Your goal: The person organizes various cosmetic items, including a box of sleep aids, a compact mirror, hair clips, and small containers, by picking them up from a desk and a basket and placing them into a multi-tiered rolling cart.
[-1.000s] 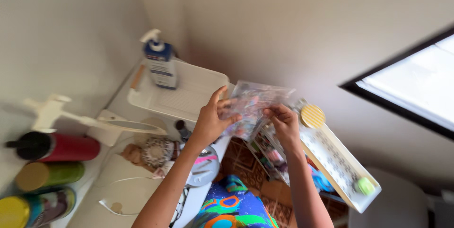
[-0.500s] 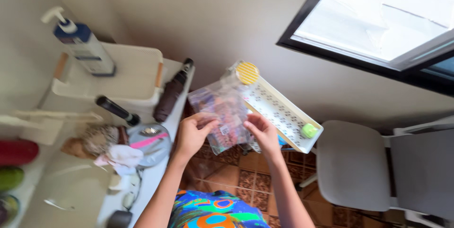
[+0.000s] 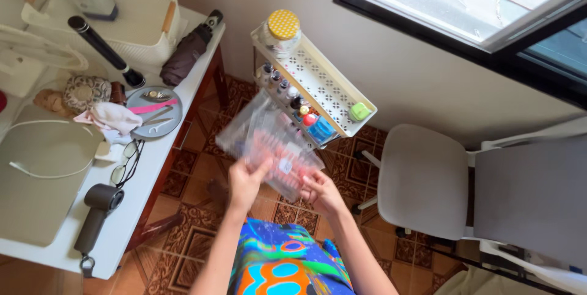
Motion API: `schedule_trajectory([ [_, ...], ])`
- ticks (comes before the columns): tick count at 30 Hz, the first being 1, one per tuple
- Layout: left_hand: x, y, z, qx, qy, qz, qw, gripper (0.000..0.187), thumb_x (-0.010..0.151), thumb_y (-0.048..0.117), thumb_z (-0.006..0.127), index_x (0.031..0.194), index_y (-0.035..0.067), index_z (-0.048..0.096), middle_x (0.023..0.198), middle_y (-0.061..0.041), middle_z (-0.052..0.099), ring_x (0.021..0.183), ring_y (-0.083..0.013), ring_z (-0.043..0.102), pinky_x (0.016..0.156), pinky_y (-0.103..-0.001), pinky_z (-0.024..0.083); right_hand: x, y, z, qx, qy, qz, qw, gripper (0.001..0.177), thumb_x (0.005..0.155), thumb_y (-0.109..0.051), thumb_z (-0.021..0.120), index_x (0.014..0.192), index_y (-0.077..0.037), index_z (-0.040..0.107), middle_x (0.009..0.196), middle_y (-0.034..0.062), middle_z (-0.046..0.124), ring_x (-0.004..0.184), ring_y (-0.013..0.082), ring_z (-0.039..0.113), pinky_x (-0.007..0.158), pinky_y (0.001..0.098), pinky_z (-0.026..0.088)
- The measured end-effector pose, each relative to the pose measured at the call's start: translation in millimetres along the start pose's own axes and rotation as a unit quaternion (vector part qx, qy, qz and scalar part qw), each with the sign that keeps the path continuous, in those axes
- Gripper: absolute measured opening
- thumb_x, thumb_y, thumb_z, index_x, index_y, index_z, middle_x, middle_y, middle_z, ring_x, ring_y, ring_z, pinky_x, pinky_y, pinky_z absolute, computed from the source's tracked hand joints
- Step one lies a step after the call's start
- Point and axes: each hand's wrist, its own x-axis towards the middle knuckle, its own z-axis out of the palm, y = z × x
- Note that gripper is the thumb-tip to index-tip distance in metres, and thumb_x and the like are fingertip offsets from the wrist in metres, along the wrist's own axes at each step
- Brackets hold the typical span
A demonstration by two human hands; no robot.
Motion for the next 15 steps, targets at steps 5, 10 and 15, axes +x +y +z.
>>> schedule_trajectory([
  [5, -65.4, -47.2, -12.8, 0.053, -0.018, -0.042, 0.998, 0.023, 0.088, 0.010, 0.075, 0.109, 0.001, 0.074, 0.097, -0.003, 0.076, 0.083, -0.0109, 0.072, 0.064, -0.030, 0.062, -20.6, 44.0, -40.8, 0.031, 0.059, 0.033, 0.997, 0.036, 0.095, -0.010, 0.065, 0.129, -0.004, 0.058, 0.120, 0.0070, 0.070, 0.103, 0.0175, 0.071, 0.086, 0.0348, 0.060],
  [10, -99.7, -134.2, -40.6, 0.086, -0.023, -0.168, 0.982, 0.022, 0.092, 0.015, 0.071, 0.105, -0.003, 0.076, 0.093, -0.008, 0.079, 0.083, -0.0180, 0.077, 0.064, -0.030, 0.062, -14.5, 95.5, -90.4, 0.053, 0.089, 0.016, 0.994, 0.035, 0.096, -0.011, 0.068, 0.129, -0.001, 0.060, 0.117, 0.0092, 0.071, 0.100, 0.0194, 0.070, 0.086, 0.0361, 0.059],
  [15, -96.1, -188.7, -56.3, 0.068, -0.001, -0.167, 0.984, 0.026, 0.094, 0.015, 0.071, 0.102, -0.010, 0.072, 0.091, -0.014, 0.077, 0.082, -0.0234, 0.079, 0.067, -0.032, 0.064, -7.7, 125.5, -110.9, 0.033, 0.181, 0.001, 0.983, 0.035, 0.094, -0.011, 0.068, 0.128, -0.005, 0.062, 0.113, 0.0086, 0.072, 0.097, 0.0186, 0.070, 0.085, 0.0354, 0.060],
])
